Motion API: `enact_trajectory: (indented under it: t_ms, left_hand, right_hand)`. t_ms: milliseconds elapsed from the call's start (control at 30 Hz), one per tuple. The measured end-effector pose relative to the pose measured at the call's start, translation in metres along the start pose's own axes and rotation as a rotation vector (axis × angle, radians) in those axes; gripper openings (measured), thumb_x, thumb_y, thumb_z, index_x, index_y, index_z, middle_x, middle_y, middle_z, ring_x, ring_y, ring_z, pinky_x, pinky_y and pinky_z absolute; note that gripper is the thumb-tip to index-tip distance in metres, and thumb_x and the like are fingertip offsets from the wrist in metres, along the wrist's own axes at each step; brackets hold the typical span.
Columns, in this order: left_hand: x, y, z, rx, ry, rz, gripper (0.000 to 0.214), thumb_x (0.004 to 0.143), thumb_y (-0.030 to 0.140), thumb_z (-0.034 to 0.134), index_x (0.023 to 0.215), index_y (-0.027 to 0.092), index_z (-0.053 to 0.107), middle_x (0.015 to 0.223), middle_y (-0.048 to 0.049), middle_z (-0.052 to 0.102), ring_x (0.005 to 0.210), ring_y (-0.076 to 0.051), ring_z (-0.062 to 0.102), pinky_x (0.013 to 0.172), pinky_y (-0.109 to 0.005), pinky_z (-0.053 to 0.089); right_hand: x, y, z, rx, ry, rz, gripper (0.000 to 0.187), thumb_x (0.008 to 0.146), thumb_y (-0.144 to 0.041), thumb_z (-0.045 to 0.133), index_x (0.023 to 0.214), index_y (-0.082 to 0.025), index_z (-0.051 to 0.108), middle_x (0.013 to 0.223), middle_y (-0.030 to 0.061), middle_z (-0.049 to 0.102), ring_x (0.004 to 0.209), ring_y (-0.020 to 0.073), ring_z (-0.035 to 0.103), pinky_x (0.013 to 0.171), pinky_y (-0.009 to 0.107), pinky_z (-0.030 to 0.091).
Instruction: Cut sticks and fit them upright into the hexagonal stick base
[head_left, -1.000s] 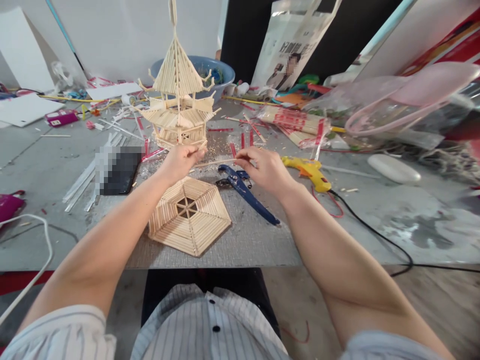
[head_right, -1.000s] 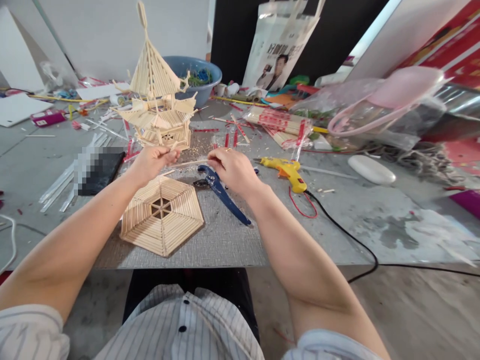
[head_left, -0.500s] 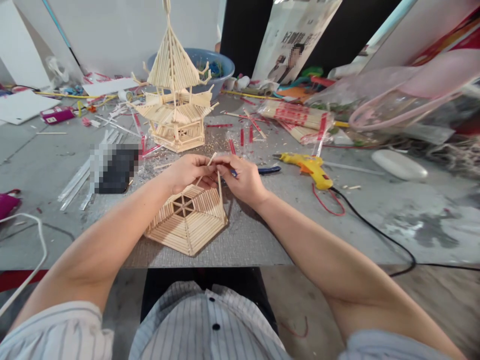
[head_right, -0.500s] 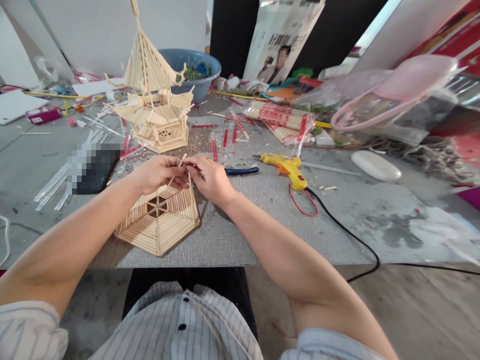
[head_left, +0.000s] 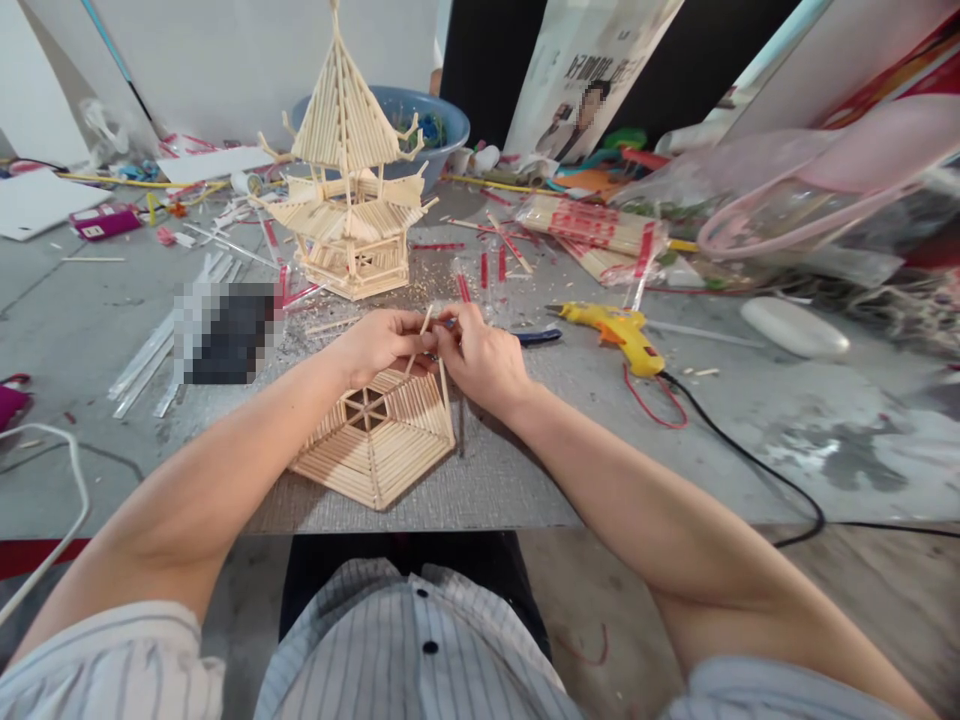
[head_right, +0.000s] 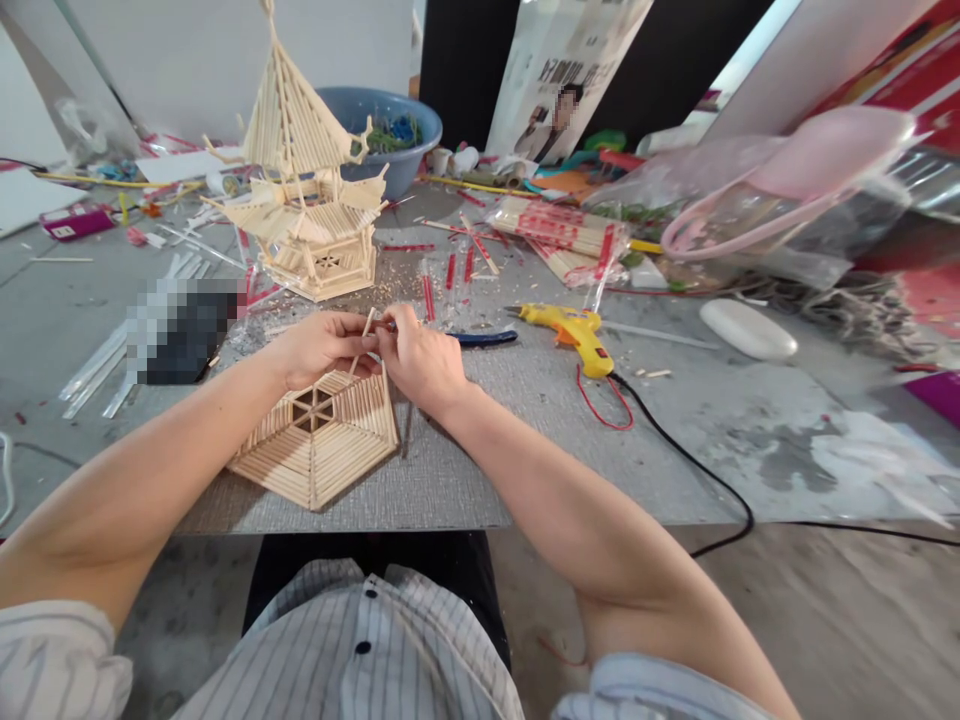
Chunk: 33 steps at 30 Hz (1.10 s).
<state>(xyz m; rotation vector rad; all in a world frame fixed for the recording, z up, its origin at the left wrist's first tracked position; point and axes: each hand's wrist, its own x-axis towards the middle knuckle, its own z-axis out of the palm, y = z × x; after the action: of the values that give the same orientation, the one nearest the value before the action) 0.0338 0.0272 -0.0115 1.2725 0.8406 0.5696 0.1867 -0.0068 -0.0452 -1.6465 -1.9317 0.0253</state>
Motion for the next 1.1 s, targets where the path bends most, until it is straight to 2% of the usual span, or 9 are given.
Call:
enact_trajectory:
  t_ms: [167, 333, 433, 567, 667, 733, 900, 1000, 1100]
  left_hand:
    - [0.0, -0.001, -0.001, -0.025, -0.051, 0.043, 0.008, 0.073, 0.01, 0.068, 0.08, 0.013, 0.068, 0.069, 0.0002, 0.065, 0.059, -0.007, 0.061, 0.064, -0.023, 0.049]
    - [-0.002, 0.002, 0.004, -0.024, -0.018, 0.074, 0.011, 0.074, 0.005, 0.066, 0.081, 0.012, 0.069, 0.063, 0.0019, 0.063, 0.053, -0.006, 0.058, 0.061, -0.023, 0.048]
    - [-0.001, 0.005, 0.003, -0.039, 0.088, 0.119, 0.018, 0.075, 0.004, 0.064, 0.091, 0.012, 0.068, 0.063, 0.0026, 0.062, 0.052, -0.005, 0.057, 0.06, -0.023, 0.049]
    - [0.001, 0.011, -0.01, -0.097, 0.305, 0.196, 0.023, 0.079, 0.004, 0.059, 0.1, 0.012, 0.063, 0.065, 0.0024, 0.063, 0.056, -0.007, 0.06, 0.066, -0.024, 0.051]
    - [0.004, 0.014, -0.02, -0.144, 0.429, 0.238, 0.022, 0.081, 0.004, 0.056, 0.1, 0.013, 0.062, 0.065, 0.0023, 0.063, 0.058, -0.007, 0.061, 0.067, -0.023, 0.051]
    - [0.005, 0.015, -0.023, -0.172, 0.462, 0.254, 0.021, 0.081, 0.004, 0.055, 0.098, 0.014, 0.062, 0.064, 0.0026, 0.061, 0.06, -0.008, 0.061, 0.068, -0.023, 0.051]
    - [0.003, 0.013, -0.016, -0.212, 0.414, 0.257, 0.018, 0.083, 0.009, 0.056, 0.098, 0.016, 0.062, 0.073, 0.0006, 0.065, 0.068, -0.009, 0.064, 0.075, -0.025, 0.051]
    - [0.0, 0.012, -0.006, -0.249, 0.33, 0.226, 0.011, 0.084, 0.011, 0.056, 0.092, 0.016, 0.062, 0.076, 0.0, 0.066, 0.072, -0.01, 0.065, 0.076, -0.027, 0.051]
    - [-0.003, 0.01, 0.002, -0.258, 0.227, 0.218, 0.008, 0.085, 0.01, 0.055, 0.08, 0.014, 0.061, 0.071, 0.0007, 0.065, 0.066, -0.008, 0.063, 0.074, -0.026, 0.051]
  right_hand:
    - [-0.002, 0.002, 0.004, 0.045, 0.109, -0.037, 0.031, 0.091, -0.036, 0.037, 0.113, -0.02, 0.051, 0.074, 0.0039, 0.069, 0.055, 0.0165, 0.058, 0.049, 0.026, 0.035]
    - [-0.002, 0.003, 0.003, 0.091, 0.127, -0.058, 0.032, 0.092, -0.037, 0.036, 0.115, -0.02, 0.049, 0.085, 0.0068, 0.07, 0.062, 0.0184, 0.062, 0.053, 0.028, 0.04]
    - [-0.002, 0.006, -0.002, 0.203, 0.133, -0.122, 0.033, 0.092, -0.039, 0.035, 0.116, -0.019, 0.047, 0.086, 0.0068, 0.068, 0.069, 0.0185, 0.064, 0.059, 0.029, 0.044]
    - [-0.003, 0.011, -0.007, 0.409, 0.078, -0.348, 0.034, 0.091, -0.042, 0.04, 0.114, -0.017, 0.045, 0.082, 0.003, 0.065, 0.063, 0.0117, 0.059, 0.06, 0.026, 0.045]
    - [-0.004, 0.012, -0.005, 0.421, 0.005, -0.474, 0.036, 0.088, -0.042, 0.048, 0.115, -0.017, 0.047, 0.078, 0.0003, 0.063, 0.06, 0.0094, 0.056, 0.058, 0.024, 0.045]
    - [-0.005, 0.01, -0.003, 0.39, 0.002, -0.506, 0.032, 0.088, -0.037, 0.049, 0.113, -0.017, 0.05, 0.076, 0.0001, 0.062, 0.06, 0.0094, 0.056, 0.059, 0.024, 0.045]
    - [-0.005, 0.009, 0.002, 0.379, -0.015, -0.506, 0.022, 0.089, -0.036, 0.05, 0.101, -0.018, 0.057, 0.075, 0.0011, 0.062, 0.063, 0.0107, 0.056, 0.062, 0.025, 0.046]
    - [-0.004, 0.01, 0.002, 0.386, -0.021, -0.491, 0.022, 0.089, -0.037, 0.052, 0.096, -0.018, 0.057, 0.074, 0.0014, 0.062, 0.064, 0.0115, 0.057, 0.061, 0.025, 0.045]
    - [-0.004, 0.012, 0.002, 0.392, -0.009, -0.473, 0.023, 0.087, -0.04, 0.056, 0.094, -0.018, 0.056, 0.075, 0.0016, 0.063, 0.062, 0.0113, 0.057, 0.059, 0.025, 0.045]
